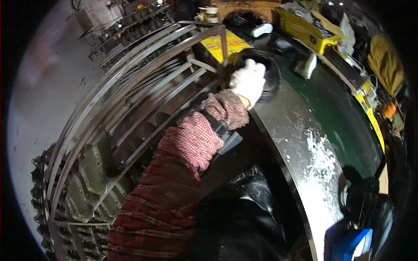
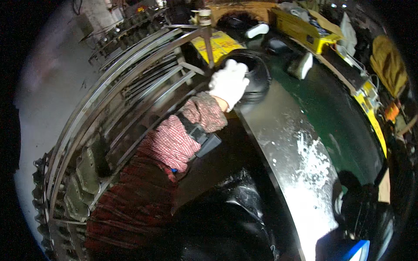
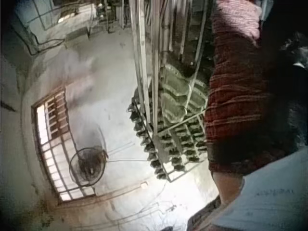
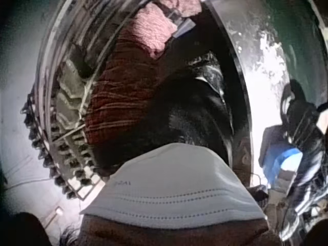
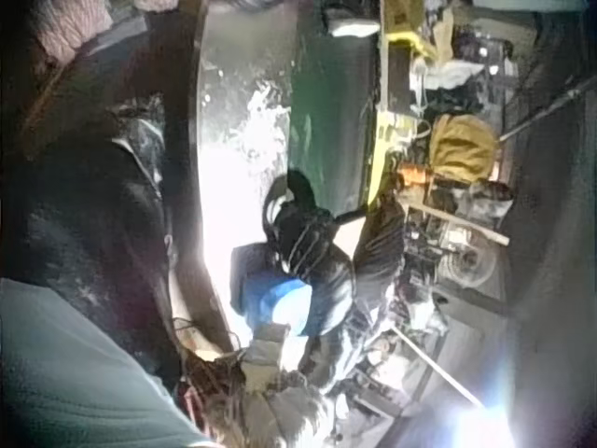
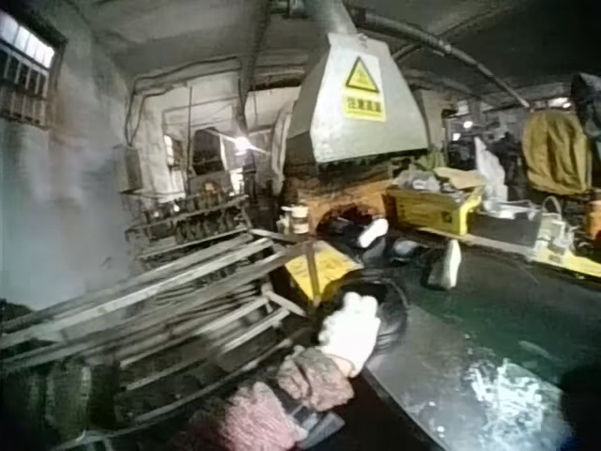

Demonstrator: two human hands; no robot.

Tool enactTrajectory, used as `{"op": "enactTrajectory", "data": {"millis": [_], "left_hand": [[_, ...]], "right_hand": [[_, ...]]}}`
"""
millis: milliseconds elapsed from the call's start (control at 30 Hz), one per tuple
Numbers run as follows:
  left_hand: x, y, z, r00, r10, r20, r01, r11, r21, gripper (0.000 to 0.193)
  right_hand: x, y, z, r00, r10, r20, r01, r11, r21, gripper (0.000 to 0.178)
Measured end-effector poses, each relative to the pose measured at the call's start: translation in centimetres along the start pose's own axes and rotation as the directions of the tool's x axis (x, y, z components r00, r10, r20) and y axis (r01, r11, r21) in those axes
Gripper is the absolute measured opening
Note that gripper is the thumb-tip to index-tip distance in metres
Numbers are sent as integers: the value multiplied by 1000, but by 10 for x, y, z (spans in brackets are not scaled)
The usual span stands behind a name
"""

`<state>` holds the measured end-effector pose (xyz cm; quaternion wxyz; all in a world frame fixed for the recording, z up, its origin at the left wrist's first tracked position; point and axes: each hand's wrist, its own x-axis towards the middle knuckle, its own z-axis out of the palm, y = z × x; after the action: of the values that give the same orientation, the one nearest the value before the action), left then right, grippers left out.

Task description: The recorder is applying white glue to shoe outsoles and upper components using a brush at a manufacturing workstation.

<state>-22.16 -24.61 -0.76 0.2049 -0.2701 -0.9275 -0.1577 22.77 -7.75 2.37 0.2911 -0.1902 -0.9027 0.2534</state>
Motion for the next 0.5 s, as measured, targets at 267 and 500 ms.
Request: {"op": "enactTrajectory", "data": {"millis": [267, 500], "left_hand": [[12, -6, -42, 993, -95, -69, 78, 972, -221, 27], [-51, 83, -103, 970, 239, -55, -236, 854, -464, 28]], "right_hand": [[-18, 49, -68, 916, 171, -362, -185, 983, -4, 29], [-38, 0, -45, 995, -101, -9, 100, 991, -88, 29]]}}
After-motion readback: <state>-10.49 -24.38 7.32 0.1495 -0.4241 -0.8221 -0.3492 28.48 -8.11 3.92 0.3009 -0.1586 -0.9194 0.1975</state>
